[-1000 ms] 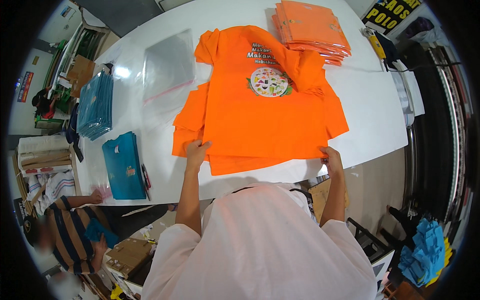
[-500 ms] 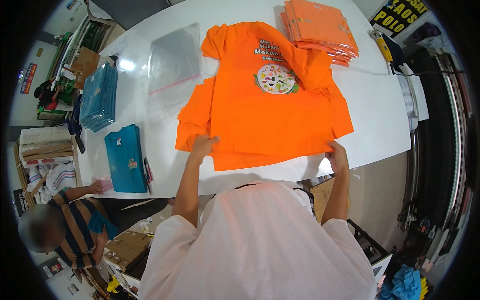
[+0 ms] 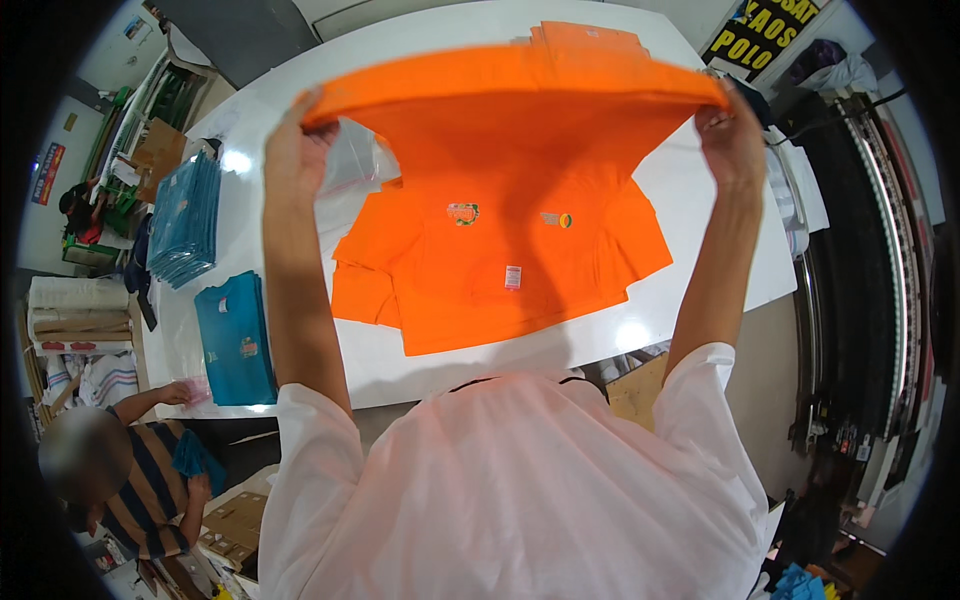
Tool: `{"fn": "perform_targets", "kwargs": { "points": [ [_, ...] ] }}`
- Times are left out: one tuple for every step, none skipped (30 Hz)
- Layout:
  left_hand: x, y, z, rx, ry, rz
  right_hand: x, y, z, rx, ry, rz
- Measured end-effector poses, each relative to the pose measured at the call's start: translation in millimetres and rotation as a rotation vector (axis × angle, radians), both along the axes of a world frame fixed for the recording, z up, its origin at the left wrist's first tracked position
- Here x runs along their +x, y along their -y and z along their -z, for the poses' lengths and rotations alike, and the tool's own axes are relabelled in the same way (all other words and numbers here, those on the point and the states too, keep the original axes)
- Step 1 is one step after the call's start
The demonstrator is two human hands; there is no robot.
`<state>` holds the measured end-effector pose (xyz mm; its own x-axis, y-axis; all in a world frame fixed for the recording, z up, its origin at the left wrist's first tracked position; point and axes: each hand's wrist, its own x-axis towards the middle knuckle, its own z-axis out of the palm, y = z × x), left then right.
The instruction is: The person folds orange t-shirts on a white table, places each folded shirt into a clear plastic bag, and stacks the packaged shirts. The person also retrieves additional shirts from another area and continues folding and packaging them.
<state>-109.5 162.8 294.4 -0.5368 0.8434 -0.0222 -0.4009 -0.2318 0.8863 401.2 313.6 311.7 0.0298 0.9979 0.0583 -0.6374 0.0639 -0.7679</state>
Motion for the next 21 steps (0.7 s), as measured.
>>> {"fn": "perform_targets", "kwargs": {
  "points": [
    [4,7,-30,0.046,0.009,-0.067,-3,10,-26,0.083,-0.062,-0.036],
    [2,19,-51,0.224,0.025,-0.056,-5,28,-52,0.167,-0.125,-0.073],
    [9,33,-72,0.324,0.036,-0.074,-1,44,-74,0.239,-0.127,-0.038],
    [23,50,-95,0.374,0.033,-0.109,3,60,-94,0.313,-0.127,-0.001],
    [35,66,-116,0.427,0.031,-0.141,14,70,-108,0.418,-0.107,-0.002],
    [41,92,-142,0.447,-0.016,-0.187,18,75,-124,0.524,-0.11,-0.028],
    [45,105,-155,0.462,-0.047,-0.217,19,78,-139,0.567,-0.072,0.098],
    [39,116,-166,0.477,-0.055,-0.123,20,80,-152,0.609,-0.035,0.225],
    [26,129,-177,0.494,-0.063,-0.028,16,87,-161,0.665,-0.133,0.208],
    [16,136,-182,0.509,-0.072,0.069,19,82,-166,0.643,-0.094,0.15],
    [10,136,-183,0.573,-0.1,0.023,23,74,-171,0.623,-0.055,0.089],
    [11,133,-183,0.598,-0.124,-0.047,24,64,-174,0.622,0.016,0.064],
    [14,127,-180,0.622,-0.149,-0.116,21,50,-172,0.658,0.25,0.099],
    [15,121,-178,0.651,-0.171,-0.181,17,38,-170,0.709,0.538,0.169],
    [12,111,-176,0.557,-0.218,-0.228,8,25,-168,0.701,0.544,0.093],
    [-3,102,-175,0.466,-0.198,-0.195,-6,9,-165,0.576,-0.037,-0.319],
    [-27,72,-159,0.377,-0.14,-0.123,5,-25,-155,0.453,-0.008,-0.297],
    [-38,50,-152,0.287,-0.102,-0.066,17,-59,-143,0.333,0.0,-0.289],
    [-32,37,-150,0.205,-0.137,-0.116,5,-72,-127,0.285,0.053,-0.257],
    [-22,25,-149,0.12,-0.173,-0.167,-12,-77,-117,0.235,0.106,-0.226],
    [-17,16,-148,0.034,-0.2,-0.212,-24,-83,-114,0.228,0.111,-0.208]
  ]
}}
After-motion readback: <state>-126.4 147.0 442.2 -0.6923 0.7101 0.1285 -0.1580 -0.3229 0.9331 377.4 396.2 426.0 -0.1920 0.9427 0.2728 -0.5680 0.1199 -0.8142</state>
